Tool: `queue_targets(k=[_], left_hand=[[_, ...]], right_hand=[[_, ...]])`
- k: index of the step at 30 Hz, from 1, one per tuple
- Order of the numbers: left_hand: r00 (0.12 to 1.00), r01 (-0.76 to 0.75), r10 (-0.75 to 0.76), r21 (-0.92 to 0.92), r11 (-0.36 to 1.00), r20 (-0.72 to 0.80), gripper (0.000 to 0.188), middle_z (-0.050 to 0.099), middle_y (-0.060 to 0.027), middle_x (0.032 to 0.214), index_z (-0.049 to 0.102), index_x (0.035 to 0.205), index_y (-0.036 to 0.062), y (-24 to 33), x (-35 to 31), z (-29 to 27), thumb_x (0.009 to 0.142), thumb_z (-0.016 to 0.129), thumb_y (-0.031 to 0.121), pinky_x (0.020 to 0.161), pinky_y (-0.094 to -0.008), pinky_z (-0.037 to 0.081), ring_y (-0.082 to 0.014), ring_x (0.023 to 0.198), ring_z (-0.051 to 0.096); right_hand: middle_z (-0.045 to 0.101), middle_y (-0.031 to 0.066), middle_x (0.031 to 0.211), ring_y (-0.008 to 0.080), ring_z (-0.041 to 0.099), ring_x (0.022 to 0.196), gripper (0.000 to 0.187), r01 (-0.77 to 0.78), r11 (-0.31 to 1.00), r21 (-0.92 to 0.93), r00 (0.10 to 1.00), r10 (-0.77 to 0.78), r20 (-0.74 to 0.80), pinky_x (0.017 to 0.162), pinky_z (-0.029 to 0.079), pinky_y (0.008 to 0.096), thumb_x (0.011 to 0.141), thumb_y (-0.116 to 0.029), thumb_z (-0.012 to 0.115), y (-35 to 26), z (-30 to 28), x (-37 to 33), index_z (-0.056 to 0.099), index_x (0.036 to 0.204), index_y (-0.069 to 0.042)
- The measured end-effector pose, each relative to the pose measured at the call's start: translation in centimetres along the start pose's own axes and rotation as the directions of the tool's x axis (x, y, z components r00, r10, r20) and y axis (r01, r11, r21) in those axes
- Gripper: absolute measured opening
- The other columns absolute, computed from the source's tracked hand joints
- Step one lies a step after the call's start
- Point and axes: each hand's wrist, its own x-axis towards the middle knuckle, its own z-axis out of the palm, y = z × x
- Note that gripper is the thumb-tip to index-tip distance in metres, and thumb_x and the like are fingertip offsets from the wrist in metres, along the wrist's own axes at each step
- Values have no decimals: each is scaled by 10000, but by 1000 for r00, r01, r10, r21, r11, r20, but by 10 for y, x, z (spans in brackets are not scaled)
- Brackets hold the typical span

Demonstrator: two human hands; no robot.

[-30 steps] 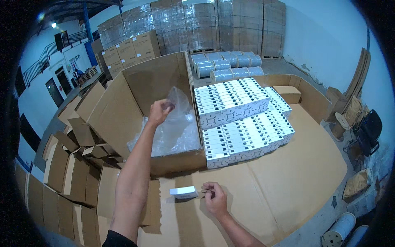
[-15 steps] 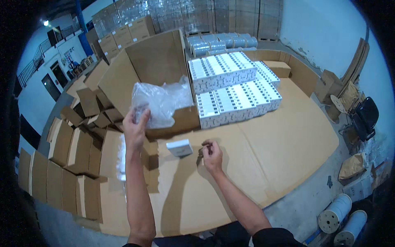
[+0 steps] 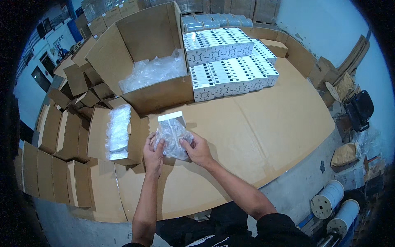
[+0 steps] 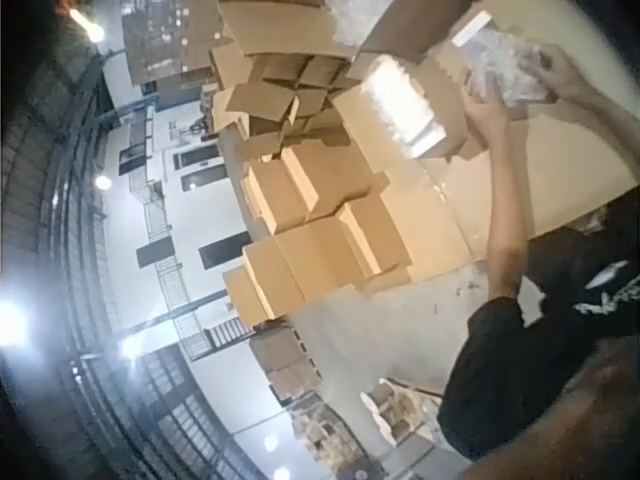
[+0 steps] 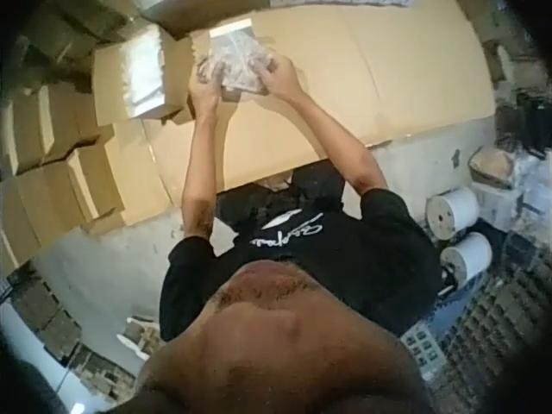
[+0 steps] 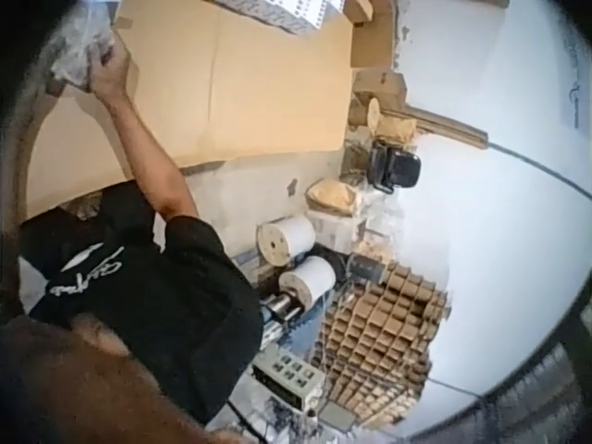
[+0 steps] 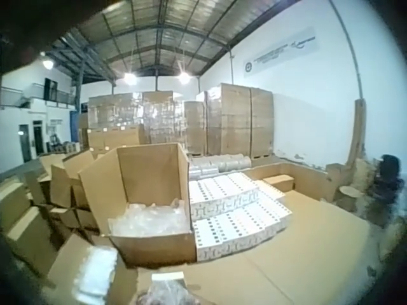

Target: Pack small white product boxes into a plastic bag and then into a larger cardboard shipping box.

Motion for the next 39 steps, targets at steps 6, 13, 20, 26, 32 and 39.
queue_targets(k=[6,13,20,26,32,39], left_hand=[[963,269,-263,-272,924,62,263,660,-45,1116,616,1199,25,-19,-3,4,1021,652,215,826,-269,536,-117,981,635],[966,9,-92,-328,945,-240,270,651,-35,1059,623,1156,11,-16,8,2,1076,550,259,831,-291,519,-109,929,609],[957,-40,53,52,998,-287,285,640,-18,946,661,1038,-4,-6,10,-3,1055,600,273,820,-276,482,-93,879,556],[956,-98,97,9,995,-277,251,630,0,920,661,1026,20,-19,14,-13,1056,597,261,798,-267,468,-80,859,542],[991,-31,48,133,991,-128,278,579,39,835,672,933,23,-8,5,-7,1057,593,259,698,-232,413,-53,772,490],[998,10,-27,261,965,62,317,570,52,775,689,888,-2,3,3,-6,1047,612,262,645,-231,397,-51,719,469]], right_hand=[[666,1,826,52,613,715,152,15,996,92,998,-9,-63,640,508,236,1011,-123,640,-5,3,1,659,1093,4],[631,0,768,63,589,666,141,-30,990,138,999,31,-8,594,488,230,1003,-142,657,-2,-9,6,634,980,-5],[617,-6,743,53,589,661,113,-96,988,120,995,94,20,578,494,222,989,-110,667,-26,-8,5,617,938,-23],[578,-39,747,47,542,647,92,-74,993,88,996,70,48,586,471,217,991,-111,670,-16,-30,7,613,964,-45],[593,-49,750,47,545,683,162,80,994,80,996,-78,-32,646,469,230,932,-156,749,-19,-14,7,669,994,-29],[660,-13,873,47,593,805,66,7,994,108,1000,-9,18,719,498,227,970,-73,691,-15,-26,10,681,997,-13]])
